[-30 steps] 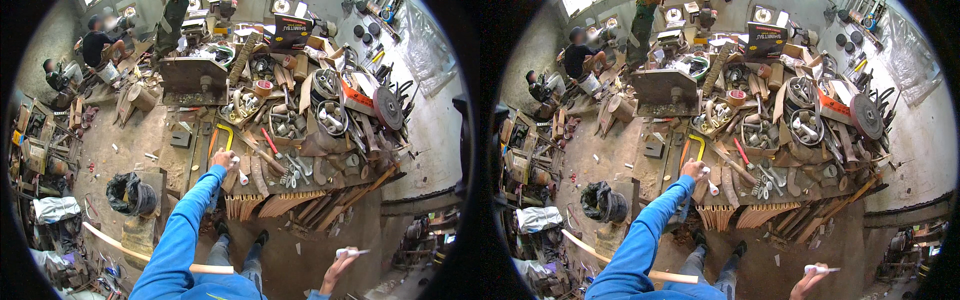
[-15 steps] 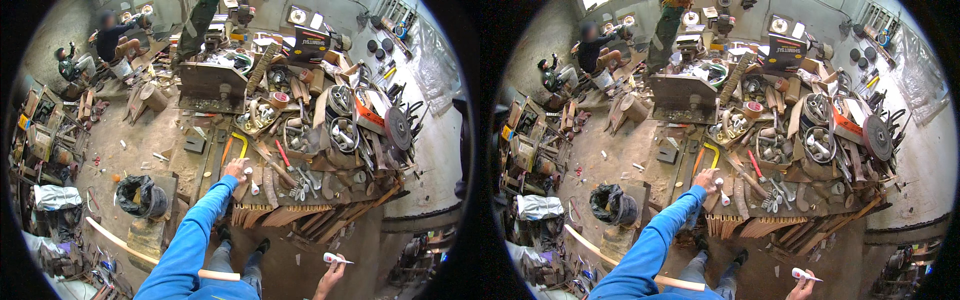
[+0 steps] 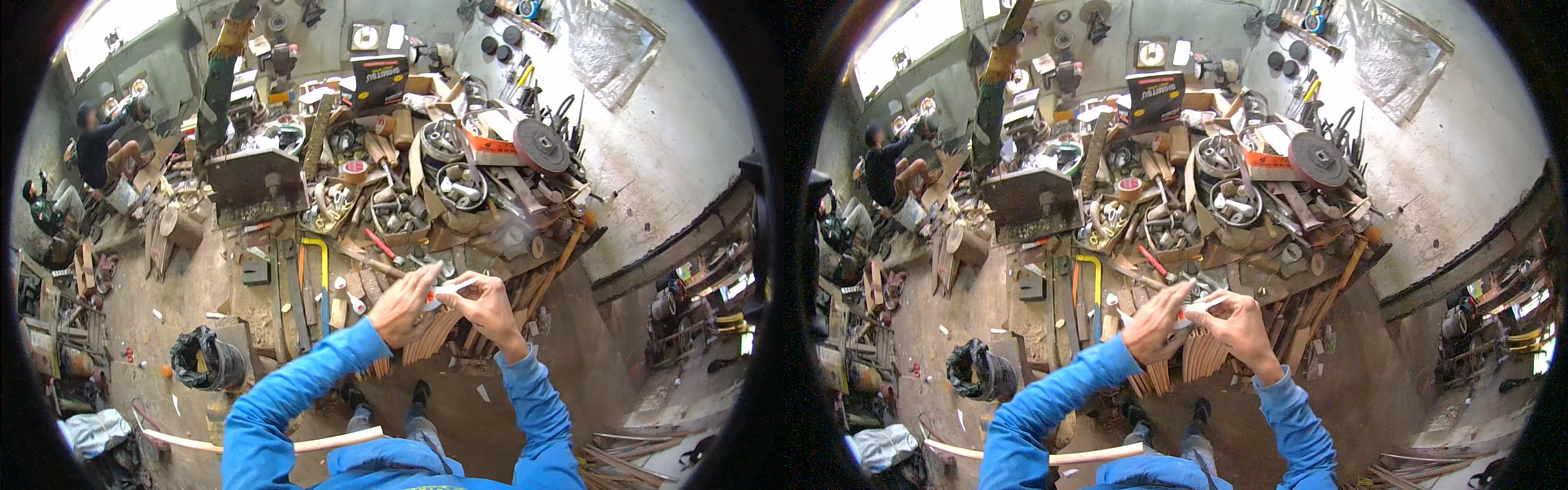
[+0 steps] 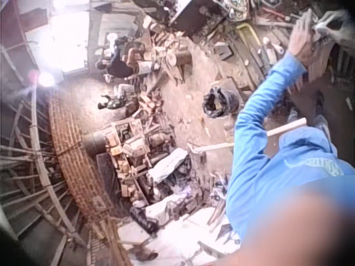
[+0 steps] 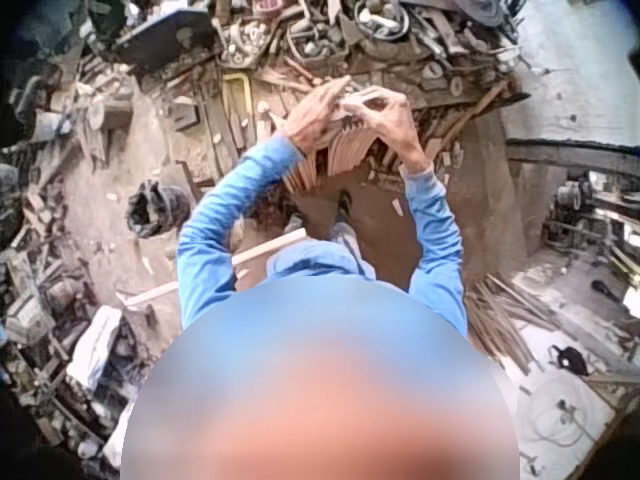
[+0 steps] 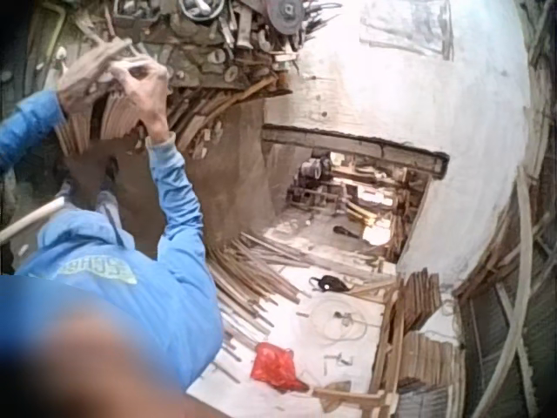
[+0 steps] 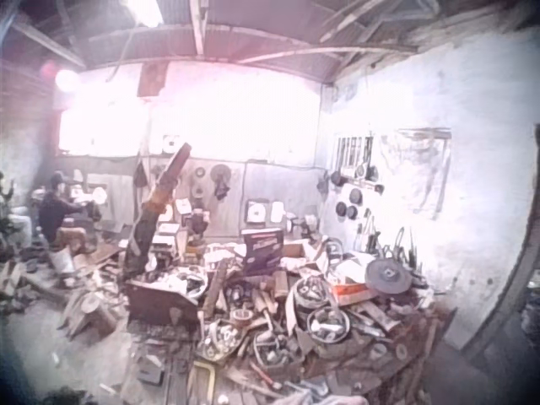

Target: The person applies glue from a white tube to a long wooden dowel resting on a workbench. They then use a small piece of cloth to wipe the dowel and the workbench surface.

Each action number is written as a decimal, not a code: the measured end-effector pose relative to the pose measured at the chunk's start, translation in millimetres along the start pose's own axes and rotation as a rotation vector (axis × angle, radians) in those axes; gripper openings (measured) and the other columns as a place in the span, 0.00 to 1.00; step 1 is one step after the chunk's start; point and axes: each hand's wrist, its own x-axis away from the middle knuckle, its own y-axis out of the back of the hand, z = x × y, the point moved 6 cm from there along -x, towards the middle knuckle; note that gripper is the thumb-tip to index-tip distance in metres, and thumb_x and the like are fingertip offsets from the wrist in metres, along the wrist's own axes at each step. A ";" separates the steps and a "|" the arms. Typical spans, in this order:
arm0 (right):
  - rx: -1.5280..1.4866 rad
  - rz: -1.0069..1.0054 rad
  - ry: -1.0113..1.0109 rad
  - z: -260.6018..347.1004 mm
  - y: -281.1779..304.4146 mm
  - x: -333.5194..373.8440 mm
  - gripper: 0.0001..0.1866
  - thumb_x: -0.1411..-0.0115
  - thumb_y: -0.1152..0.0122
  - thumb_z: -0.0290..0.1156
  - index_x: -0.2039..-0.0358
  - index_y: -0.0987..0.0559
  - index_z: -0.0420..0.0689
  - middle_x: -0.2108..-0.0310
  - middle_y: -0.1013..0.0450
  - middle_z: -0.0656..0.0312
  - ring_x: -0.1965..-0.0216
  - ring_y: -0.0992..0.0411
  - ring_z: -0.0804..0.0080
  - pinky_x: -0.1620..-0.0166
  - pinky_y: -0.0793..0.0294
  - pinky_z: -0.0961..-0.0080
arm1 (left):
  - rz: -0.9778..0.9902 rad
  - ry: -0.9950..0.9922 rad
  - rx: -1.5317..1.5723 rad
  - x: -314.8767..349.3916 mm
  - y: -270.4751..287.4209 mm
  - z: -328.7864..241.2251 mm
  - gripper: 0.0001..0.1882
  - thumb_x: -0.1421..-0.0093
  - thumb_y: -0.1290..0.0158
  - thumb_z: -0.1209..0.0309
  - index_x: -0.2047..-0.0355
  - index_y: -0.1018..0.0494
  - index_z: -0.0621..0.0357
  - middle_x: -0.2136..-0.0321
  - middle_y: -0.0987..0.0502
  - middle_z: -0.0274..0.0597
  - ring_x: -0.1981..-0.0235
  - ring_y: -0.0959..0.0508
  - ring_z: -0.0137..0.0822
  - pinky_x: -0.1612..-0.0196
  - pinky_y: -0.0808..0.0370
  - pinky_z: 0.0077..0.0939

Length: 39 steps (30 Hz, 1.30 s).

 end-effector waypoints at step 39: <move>2.017 0.251 1.078 91.6 24.6 -35.1 0.10 0.49 0.40 0.25 0.83 0.30 0.51 0.86 0.31 0.65 0.81 0.26 0.69 0.78 0.33 0.69 | 0.452 0.410 0.842 -95.6 -71.9 -3.8 0.16 0.50 0.40 0.66 0.65 0.29 0.63 0.68 0.24 0.53 0.68 0.24 0.54 0.63 0.28 0.47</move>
